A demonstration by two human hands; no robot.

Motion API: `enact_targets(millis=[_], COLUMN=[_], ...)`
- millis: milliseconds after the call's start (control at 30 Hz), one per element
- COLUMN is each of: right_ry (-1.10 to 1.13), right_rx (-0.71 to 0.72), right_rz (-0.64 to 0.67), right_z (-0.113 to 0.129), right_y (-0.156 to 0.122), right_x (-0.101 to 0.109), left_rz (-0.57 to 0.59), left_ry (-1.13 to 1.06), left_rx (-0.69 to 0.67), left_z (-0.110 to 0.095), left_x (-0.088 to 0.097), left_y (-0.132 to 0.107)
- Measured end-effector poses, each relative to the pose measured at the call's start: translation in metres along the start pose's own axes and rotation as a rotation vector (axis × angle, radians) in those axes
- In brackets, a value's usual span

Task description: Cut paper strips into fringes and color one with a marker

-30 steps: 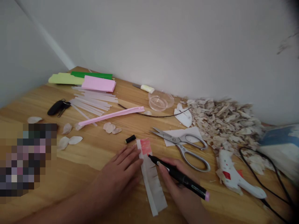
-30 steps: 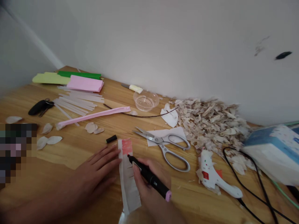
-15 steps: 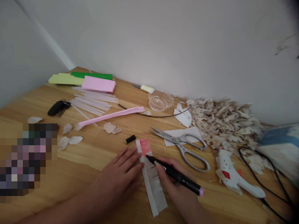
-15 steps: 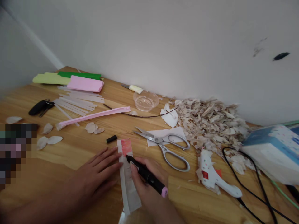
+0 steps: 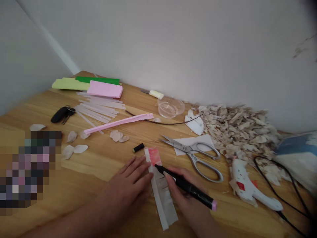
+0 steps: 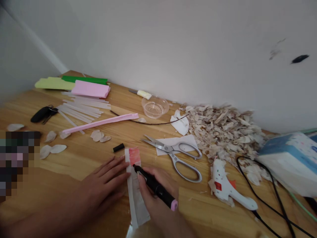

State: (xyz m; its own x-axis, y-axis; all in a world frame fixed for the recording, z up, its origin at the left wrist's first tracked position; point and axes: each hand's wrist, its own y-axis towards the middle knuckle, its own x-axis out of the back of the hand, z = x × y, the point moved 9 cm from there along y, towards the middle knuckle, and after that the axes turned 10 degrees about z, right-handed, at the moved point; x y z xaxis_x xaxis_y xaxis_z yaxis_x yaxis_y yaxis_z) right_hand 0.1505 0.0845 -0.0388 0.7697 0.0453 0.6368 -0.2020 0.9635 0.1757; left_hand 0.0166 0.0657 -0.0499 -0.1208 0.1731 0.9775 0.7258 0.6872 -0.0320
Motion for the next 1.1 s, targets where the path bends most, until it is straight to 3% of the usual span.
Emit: enact_targets(millis=[267,800,1100], right_ry=[-0.025,-0.003,-0.054], right_rx=[-0.117,-0.026,-0.07], right_rz=[-0.033,-0.01,-0.046], right_z=[-0.012,-0.005,-0.006], right_y=[0.002,0.002,0.004], right_x=[0.014,0.008,0.015], left_rz=[-0.009,-0.033,-0.017], left_ry=[-0.009,-0.047,0.01], left_rx=[0.023,0.027,0.029], left_z=[0.003,0.003,0.003], left_x=[-0.001,0.001,0.002], left_y=[0.001,0.0,0.001])
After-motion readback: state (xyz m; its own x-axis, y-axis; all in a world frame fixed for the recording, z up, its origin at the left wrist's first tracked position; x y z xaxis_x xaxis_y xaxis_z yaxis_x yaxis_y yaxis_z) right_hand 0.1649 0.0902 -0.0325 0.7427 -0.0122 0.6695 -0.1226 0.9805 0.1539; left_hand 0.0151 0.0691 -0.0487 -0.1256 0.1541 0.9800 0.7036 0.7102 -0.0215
